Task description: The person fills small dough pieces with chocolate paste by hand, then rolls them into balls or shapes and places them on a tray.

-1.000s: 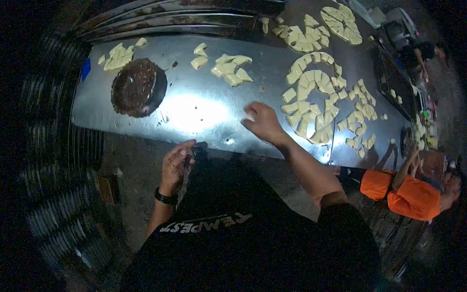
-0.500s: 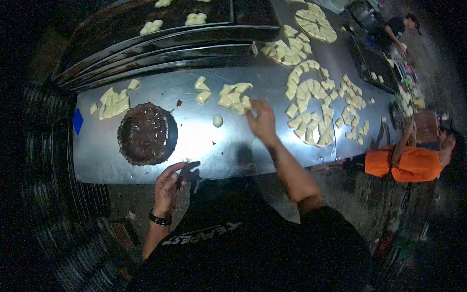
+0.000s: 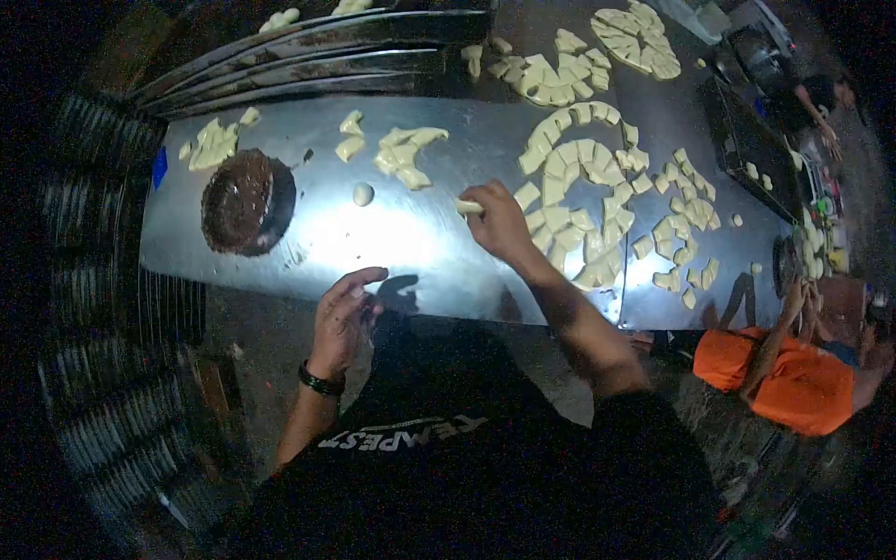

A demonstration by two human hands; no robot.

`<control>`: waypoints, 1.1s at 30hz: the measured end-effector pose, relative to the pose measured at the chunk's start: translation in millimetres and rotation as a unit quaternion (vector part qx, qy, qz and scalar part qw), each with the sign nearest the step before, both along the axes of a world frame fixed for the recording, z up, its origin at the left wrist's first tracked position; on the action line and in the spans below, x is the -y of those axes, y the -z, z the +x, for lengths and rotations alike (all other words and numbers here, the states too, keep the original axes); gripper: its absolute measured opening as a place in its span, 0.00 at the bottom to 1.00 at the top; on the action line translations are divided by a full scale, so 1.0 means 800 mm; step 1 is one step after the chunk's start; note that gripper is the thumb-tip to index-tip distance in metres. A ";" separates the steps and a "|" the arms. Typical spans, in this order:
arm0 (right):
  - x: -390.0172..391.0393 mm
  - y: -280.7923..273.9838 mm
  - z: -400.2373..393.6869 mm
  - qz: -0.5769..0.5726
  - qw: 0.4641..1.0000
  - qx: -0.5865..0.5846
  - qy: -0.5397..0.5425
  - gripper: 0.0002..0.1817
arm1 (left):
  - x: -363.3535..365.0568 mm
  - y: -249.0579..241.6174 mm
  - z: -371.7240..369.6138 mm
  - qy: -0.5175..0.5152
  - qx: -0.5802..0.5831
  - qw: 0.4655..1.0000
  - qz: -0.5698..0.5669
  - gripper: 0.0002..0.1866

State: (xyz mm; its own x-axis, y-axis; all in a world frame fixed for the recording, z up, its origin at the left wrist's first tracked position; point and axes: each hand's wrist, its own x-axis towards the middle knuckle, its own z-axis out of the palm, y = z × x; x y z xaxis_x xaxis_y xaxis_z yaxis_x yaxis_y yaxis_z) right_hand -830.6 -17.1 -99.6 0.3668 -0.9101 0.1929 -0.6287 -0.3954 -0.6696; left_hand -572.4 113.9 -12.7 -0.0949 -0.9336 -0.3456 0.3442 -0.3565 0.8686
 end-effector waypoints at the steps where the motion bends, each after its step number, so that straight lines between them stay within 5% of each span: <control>1: -0.018 0.006 -0.013 0.013 0.998 0.057 0.022 0.16 | -0.001 0.005 -0.018 0.000 0.014 1.000 0.000 0.16; 2: -0.037 0.009 -0.023 0.028 0.993 0.111 0.041 0.14 | -0.002 0.011 -0.034 -0.003 0.026 1.000 0.001 0.16; 3: -0.060 -0.020 -0.012 0.168 0.947 0.263 0.073 0.13 | -0.001 0.015 -0.055 -0.037 0.051 0.998 -0.010 0.15; 6: -0.100 -0.074 0.018 0.361 0.836 0.407 0.075 0.13 | 0.019 0.012 -0.101 -0.146 0.177 0.961 -0.151 0.18; 10: -0.119 -0.098 0.059 0.404 0.757 0.514 0.008 0.19 | 0.035 0.013 -0.106 -0.248 0.108 0.949 -0.162 0.17; 11: -0.114 -0.104 0.058 0.455 0.732 0.506 -0.039 0.30 | 0.036 0.010 -0.100 -0.263 0.103 0.947 -0.151 0.17; 14: -0.095 -0.117 0.073 0.626 0.559 0.534 -0.100 0.39 | 0.026 -0.002 -0.064 -0.202 0.148 0.957 -0.147 0.18; 16: -0.081 -0.131 0.093 0.679 0.591 0.400 -0.173 0.41 | 0.029 0.023 -0.042 -0.207 0.246 0.915 -0.245 0.27; 19: -0.059 -0.124 0.149 0.733 0.565 0.297 -0.236 0.37 | 0.017 0.050 0.001 -0.221 0.302 0.907 -0.192 0.29; 22: -0.031 -0.112 0.222 0.772 0.524 0.260 -0.251 0.32 | 0.012 0.072 0.050 -0.347 0.103 0.921 -0.140 0.28; 24: -0.024 -0.122 0.291 0.581 0.743 0.165 -0.288 0.22 | 0.015 0.095 0.101 -0.408 -0.060 0.907 -0.090 0.28; 26: 0.005 -0.137 0.356 0.256 0.893 0.036 -0.369 0.19 | 0.016 0.103 0.157 -0.477 -0.064 0.876 -0.041 0.30; 28: 0.034 -0.124 0.416 0.002 0.927 -0.061 -0.369 0.17 | 0.025 0.096 0.201 -0.525 -0.082 0.847 -0.028 0.32; 33: 0.056 -0.098 0.521 0.032 0.915 -0.238 -0.323 0.16 | 0.048 0.090 0.256 -0.507 -0.149 0.846 -0.076 0.36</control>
